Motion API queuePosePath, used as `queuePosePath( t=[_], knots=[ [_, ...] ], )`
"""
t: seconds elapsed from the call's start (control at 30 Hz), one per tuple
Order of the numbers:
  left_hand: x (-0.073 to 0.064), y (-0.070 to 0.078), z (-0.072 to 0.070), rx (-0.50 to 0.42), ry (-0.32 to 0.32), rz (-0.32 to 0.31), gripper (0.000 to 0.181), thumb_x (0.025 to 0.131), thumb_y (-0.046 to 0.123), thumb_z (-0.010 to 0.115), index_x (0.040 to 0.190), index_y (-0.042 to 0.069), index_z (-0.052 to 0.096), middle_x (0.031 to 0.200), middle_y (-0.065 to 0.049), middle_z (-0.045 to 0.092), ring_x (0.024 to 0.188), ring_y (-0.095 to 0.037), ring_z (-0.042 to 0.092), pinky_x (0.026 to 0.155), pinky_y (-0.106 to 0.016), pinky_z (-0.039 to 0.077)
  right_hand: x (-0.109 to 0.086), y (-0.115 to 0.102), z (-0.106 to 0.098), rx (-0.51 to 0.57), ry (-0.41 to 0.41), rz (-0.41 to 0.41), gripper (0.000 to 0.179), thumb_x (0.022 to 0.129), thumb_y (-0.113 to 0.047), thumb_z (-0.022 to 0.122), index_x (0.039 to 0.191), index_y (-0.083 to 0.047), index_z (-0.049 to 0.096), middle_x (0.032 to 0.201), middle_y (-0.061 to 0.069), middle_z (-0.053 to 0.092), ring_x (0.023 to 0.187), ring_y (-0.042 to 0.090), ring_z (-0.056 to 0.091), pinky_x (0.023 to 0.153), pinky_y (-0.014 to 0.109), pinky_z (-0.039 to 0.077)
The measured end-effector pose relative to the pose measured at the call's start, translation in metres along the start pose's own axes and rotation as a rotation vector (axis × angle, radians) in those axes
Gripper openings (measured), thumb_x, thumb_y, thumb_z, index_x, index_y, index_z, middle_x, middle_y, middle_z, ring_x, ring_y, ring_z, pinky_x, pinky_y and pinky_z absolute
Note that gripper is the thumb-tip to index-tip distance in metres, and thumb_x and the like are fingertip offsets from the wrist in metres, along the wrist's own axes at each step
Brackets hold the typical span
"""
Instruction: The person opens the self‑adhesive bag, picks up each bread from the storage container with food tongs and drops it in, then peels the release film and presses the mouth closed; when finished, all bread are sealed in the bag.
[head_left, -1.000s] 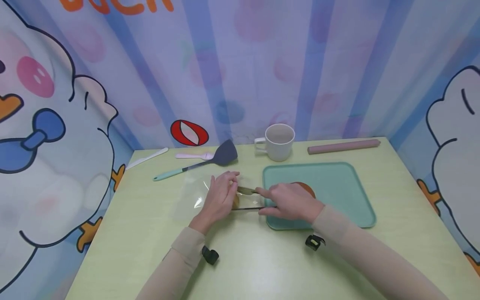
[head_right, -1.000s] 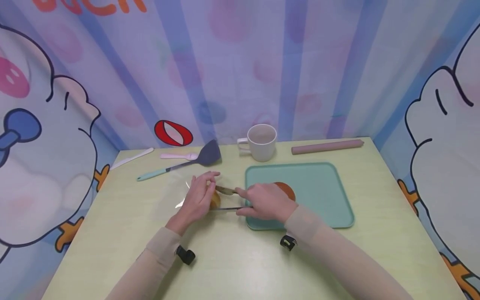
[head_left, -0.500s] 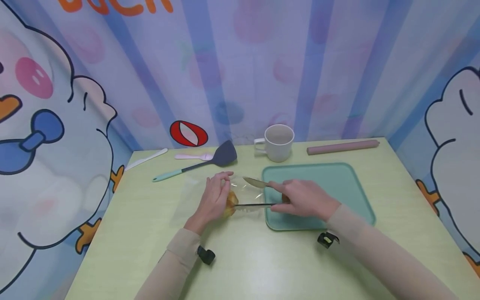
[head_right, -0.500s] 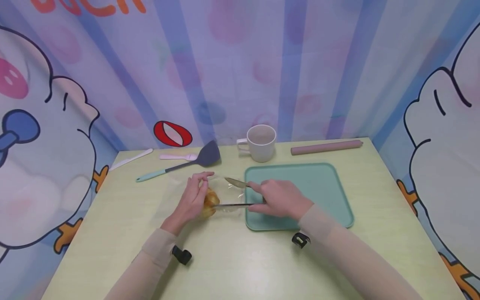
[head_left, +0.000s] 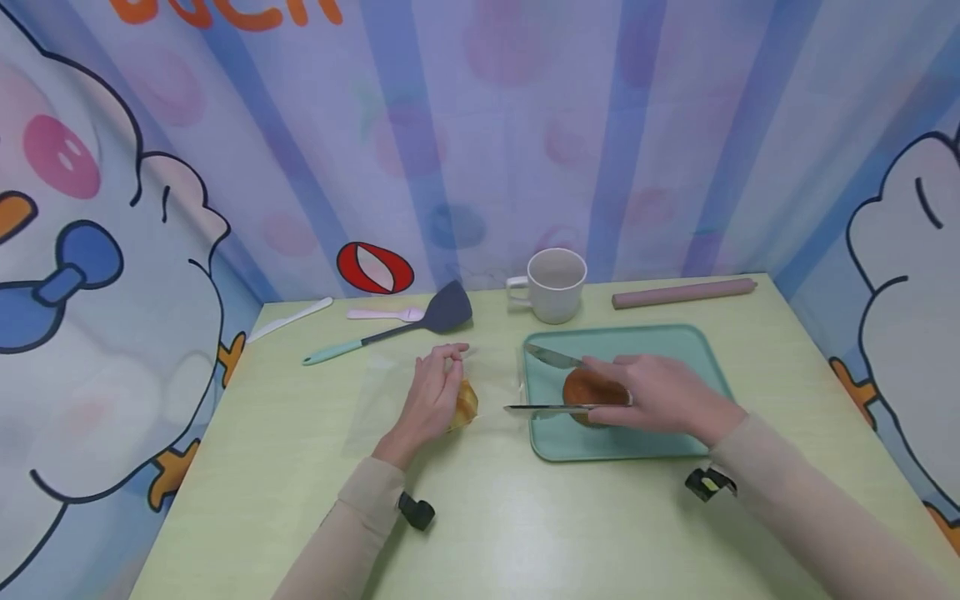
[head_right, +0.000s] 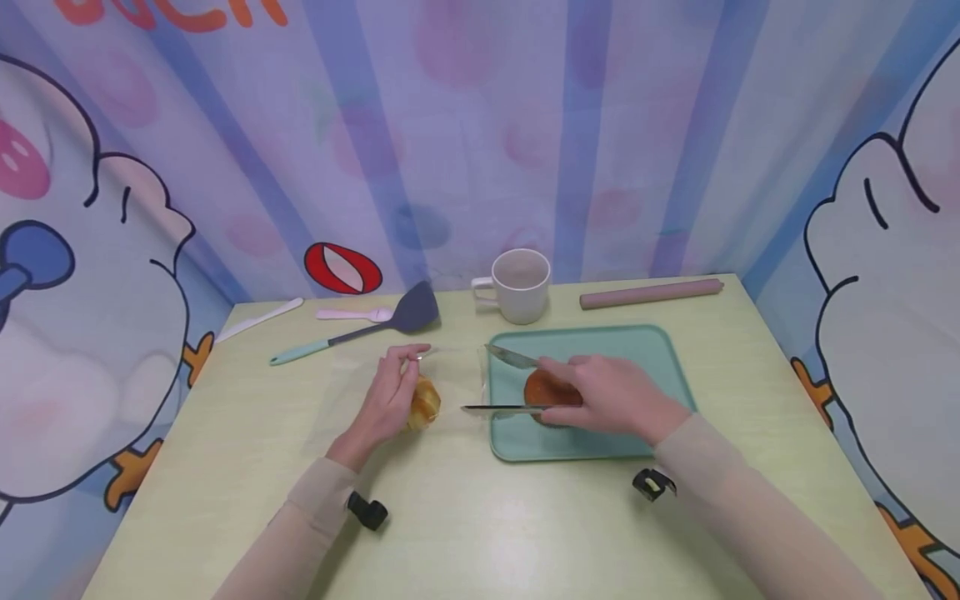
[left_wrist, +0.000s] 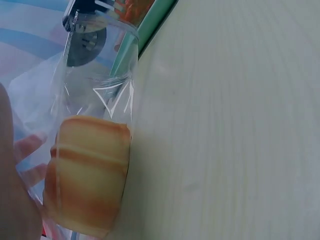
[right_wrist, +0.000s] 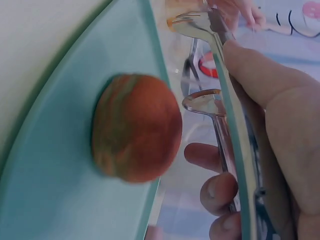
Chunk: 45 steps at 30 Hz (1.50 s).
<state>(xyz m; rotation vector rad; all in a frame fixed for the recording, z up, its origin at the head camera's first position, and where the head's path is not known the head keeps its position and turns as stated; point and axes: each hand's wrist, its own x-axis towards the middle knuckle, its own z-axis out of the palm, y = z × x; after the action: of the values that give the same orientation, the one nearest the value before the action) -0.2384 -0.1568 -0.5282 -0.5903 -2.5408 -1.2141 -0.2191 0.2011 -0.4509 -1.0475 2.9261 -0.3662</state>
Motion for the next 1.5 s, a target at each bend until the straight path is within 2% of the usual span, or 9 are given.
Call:
queuePosePath(
  t=[0.1, 0.27, 0.43, 0.6, 0.87, 1.13, 1.5],
  knots=[
    [0.000, 0.001, 0.000, 0.003, -0.007, -0.002, 0.018, 0.113, 0.021, 0.037, 0.115, 0.007, 0.048, 0.143, -0.014, 0.063, 0.139, -0.041, 0.051, 0.117, -0.081, 0.010, -0.013, 0.008, -0.004, 0.014, 0.005, 0.030, 0.077, 0.091, -0.061, 0.074, 0.151, -0.015, 0.058, 0.077, -0.009, 0.059, 0.065, 0.006, 0.048, 0.055, 0.027, 0.040],
    [0.001, 0.002, 0.001, 0.003, -0.021, 0.003, 0.017, 0.113, 0.022, 0.037, 0.115, 0.008, 0.048, 0.143, -0.014, 0.063, 0.139, -0.039, 0.051, 0.117, -0.081, 0.009, -0.035, 0.021, -0.009, 0.047, -0.013, 0.115, 0.081, 0.090, -0.062, 0.075, 0.154, -0.016, 0.055, 0.094, -0.005, 0.068, 0.073, 0.005, 0.055, 0.061, 0.029, 0.047],
    [0.001, 0.003, -0.001, 0.000, -0.034, -0.007, 0.018, 0.113, 0.023, 0.037, 0.114, 0.009, 0.048, 0.144, -0.014, 0.062, 0.140, -0.039, 0.049, 0.118, -0.081, 0.008, -0.053, 0.033, -0.008, 0.066, -0.016, 0.164, 0.084, 0.090, -0.067, 0.073, 0.155, -0.018, 0.053, 0.097, -0.004, 0.068, 0.071, 0.003, 0.053, 0.059, 0.029, 0.045],
    [0.000, 0.002, -0.002, 0.007, -0.050, -0.021, 0.018, 0.113, 0.023, 0.038, 0.115, 0.009, 0.048, 0.145, -0.013, 0.062, 0.141, -0.039, 0.049, 0.119, -0.080, 0.008, -0.067, 0.042, -0.003, 0.084, 0.002, 0.166, 0.084, 0.090, -0.066, 0.072, 0.155, -0.015, 0.053, 0.096, -0.006, 0.068, 0.062, -0.001, 0.046, 0.056, 0.026, 0.042],
    [-0.001, 0.000, -0.003, 0.009, -0.052, -0.016, 0.017, 0.113, 0.023, 0.037, 0.115, 0.010, 0.048, 0.145, -0.013, 0.061, 0.141, -0.038, 0.049, 0.119, -0.079, 0.007, -0.082, 0.050, 0.005, 0.136, -0.001, 0.198, 0.084, 0.091, -0.060, 0.075, 0.156, -0.012, 0.052, 0.099, -0.002, 0.070, 0.049, 0.000, 0.040, 0.050, 0.025, 0.037],
    [-0.001, 0.000, -0.002, 0.002, -0.055, -0.024, 0.016, 0.113, 0.023, 0.038, 0.115, 0.011, 0.048, 0.145, -0.013, 0.061, 0.142, -0.038, 0.048, 0.119, -0.079, 0.008, -0.095, 0.059, 0.017, 0.168, 0.000, 0.222, 0.083, 0.092, -0.061, 0.074, 0.154, -0.010, 0.054, 0.097, -0.005, 0.068, 0.051, 0.000, 0.040, 0.050, 0.024, 0.038],
    [0.000, 0.002, -0.005, 0.000, -0.049, -0.020, 0.020, 0.113, 0.022, 0.037, 0.116, 0.006, 0.049, 0.146, -0.014, 0.061, 0.142, -0.040, 0.048, 0.119, -0.079, 0.007, -0.104, 0.065, 0.024, 0.175, 0.034, 0.185, 0.076, 0.093, -0.056, 0.075, 0.152, -0.012, 0.057, 0.096, -0.011, 0.067, 0.053, -0.003, 0.041, 0.052, 0.023, 0.039]
  ],
)
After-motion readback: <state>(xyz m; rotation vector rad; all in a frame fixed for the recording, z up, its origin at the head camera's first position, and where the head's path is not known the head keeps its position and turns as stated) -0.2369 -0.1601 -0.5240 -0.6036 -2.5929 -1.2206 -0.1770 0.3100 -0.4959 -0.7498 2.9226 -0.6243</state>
